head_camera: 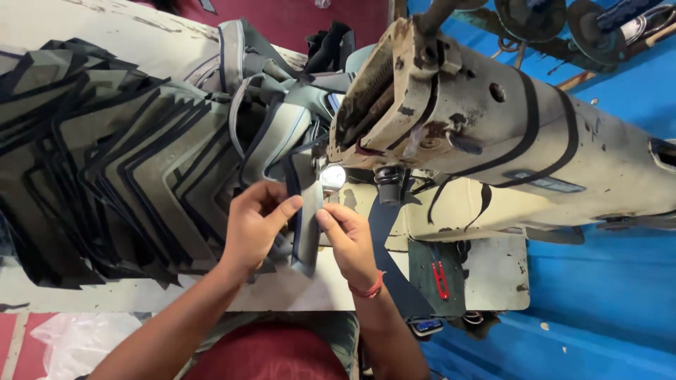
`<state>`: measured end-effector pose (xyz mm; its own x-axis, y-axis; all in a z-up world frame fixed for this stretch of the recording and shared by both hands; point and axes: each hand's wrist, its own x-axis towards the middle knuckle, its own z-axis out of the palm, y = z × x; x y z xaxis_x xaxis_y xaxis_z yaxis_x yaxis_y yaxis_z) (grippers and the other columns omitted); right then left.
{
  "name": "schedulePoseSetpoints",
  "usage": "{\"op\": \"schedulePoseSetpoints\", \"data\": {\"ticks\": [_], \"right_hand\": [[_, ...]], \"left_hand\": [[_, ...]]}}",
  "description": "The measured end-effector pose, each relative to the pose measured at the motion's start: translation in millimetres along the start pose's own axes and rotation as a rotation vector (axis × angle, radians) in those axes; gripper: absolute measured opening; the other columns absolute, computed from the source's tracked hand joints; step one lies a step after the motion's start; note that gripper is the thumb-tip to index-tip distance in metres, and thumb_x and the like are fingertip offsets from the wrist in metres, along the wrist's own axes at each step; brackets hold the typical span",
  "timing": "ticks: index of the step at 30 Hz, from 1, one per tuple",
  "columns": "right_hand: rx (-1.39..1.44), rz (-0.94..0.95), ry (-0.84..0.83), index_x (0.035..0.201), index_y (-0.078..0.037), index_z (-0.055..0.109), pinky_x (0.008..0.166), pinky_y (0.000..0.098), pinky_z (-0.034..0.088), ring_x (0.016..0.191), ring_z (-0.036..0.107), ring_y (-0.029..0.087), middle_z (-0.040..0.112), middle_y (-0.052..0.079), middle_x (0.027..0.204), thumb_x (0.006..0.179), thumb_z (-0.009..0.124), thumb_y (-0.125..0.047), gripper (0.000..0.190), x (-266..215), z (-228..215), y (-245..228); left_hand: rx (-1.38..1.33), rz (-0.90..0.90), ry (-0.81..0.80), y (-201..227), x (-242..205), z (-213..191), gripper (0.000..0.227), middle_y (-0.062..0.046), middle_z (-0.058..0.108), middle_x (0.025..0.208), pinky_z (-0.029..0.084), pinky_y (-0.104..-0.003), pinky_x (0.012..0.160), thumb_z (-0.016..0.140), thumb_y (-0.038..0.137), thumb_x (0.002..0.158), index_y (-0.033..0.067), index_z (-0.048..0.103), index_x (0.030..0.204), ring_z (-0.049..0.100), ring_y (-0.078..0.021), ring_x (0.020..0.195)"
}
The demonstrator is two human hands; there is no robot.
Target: Stitching fabric components for shoes using an industrial sewing machine.
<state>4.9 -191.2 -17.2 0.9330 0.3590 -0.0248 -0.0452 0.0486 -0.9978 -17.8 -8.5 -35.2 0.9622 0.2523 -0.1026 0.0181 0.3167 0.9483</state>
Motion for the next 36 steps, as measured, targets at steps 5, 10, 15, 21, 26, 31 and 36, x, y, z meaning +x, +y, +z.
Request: {"op": "schedulePoseSetpoints", "data": {"ticks": [5,10,15,21,26,31,36], "right_hand": [[0.037,0.040,-0.001,0.108,0.005,0.072,0.076,0.0209,0.048,0.085,0.059,0.005,0.070,-0.001,0.094,0.101,0.064,-0.008,0.017,9.9,7.8,-13.4],[0.092,0.009,0.018,0.099,0.005,0.072,0.068,0.0204,0.042,0.077,0.051,0.002,0.064,-0.005,0.085,0.104,0.063,-0.010,0.018,16.7,12.8,-15.0],[0.001,-0.043,0.054,0.092,0.003,0.069,0.060,0.0210,0.031,0.071,0.040,0.000,0.053,-0.009,0.077,0.105,0.060,-0.014,0.023,19.8,19.2,-23.7],[-0.085,-0.073,0.062,0.085,0.002,0.063,0.059,0.0205,0.030,0.070,0.037,0.001,0.048,-0.009,0.075,0.109,0.060,-0.013,0.029,19.8,14.3,-17.3],[0.004,-0.009,0.031,0.090,0.003,0.070,0.062,0.0210,0.042,0.070,0.053,0.003,0.064,-0.003,0.078,0.106,0.057,-0.015,0.027,23.2,21.7,-35.4],[-0.037,-0.055,0.057,0.092,0.004,0.073,0.067,0.0235,0.050,0.071,0.064,0.008,0.072,0.005,0.078,0.109,0.055,-0.017,0.031,18.6,26.6,-32.4],[0.063,-0.077,0.063,0.101,0.003,0.071,0.069,0.0254,0.052,0.073,0.064,0.009,0.071,0.004,0.080,0.107,0.056,-0.018,0.026,4.4,37.3,-12.2]], "left_hand": [[-0.012,-0.030,-0.003,8.9,-1.4,-2.8,0.015,0.004,0.062,0.072,0.042,-0.022,0.057,0.080,0.011,0.090,-0.0006,0.072,0.092,0.053,-0.0034,0.063],[-0.041,-0.134,0.003,4.9,-20.0,-13.3,0.016,0.003,0.064,0.073,0.041,-0.023,0.056,0.079,0.011,0.088,-0.0019,0.075,0.097,0.051,-0.0048,0.063],[-0.137,-0.242,0.012,0.1,-11.7,-13.6,0.020,0.001,0.066,0.075,0.046,-0.024,0.058,0.076,0.010,0.089,-0.0014,0.075,0.105,0.055,-0.0068,0.064],[-0.226,-0.166,0.056,-4.6,23.1,-0.8,0.009,0.003,0.062,0.075,0.042,-0.022,0.057,0.077,0.007,0.092,0.0019,0.072,0.097,0.053,-0.0052,0.065],[-0.281,-0.132,0.071,11.6,41.2,10.7,0.008,0.005,0.062,0.075,0.041,-0.020,0.056,0.075,0.009,0.093,0.0050,0.069,0.091,0.052,-0.0025,0.065],[-0.259,-0.076,0.077,14.1,58.9,16.3,0.010,0.005,0.062,0.076,0.040,-0.020,0.057,0.075,0.011,0.093,0.0065,0.068,0.089,0.051,-0.0015,0.064],[-0.230,0.056,0.119,5.4,83.0,17.5,0.015,0.005,0.059,0.076,0.038,-0.022,0.056,0.077,0.013,0.094,0.0061,0.065,0.089,0.049,-0.0029,0.064]]}}
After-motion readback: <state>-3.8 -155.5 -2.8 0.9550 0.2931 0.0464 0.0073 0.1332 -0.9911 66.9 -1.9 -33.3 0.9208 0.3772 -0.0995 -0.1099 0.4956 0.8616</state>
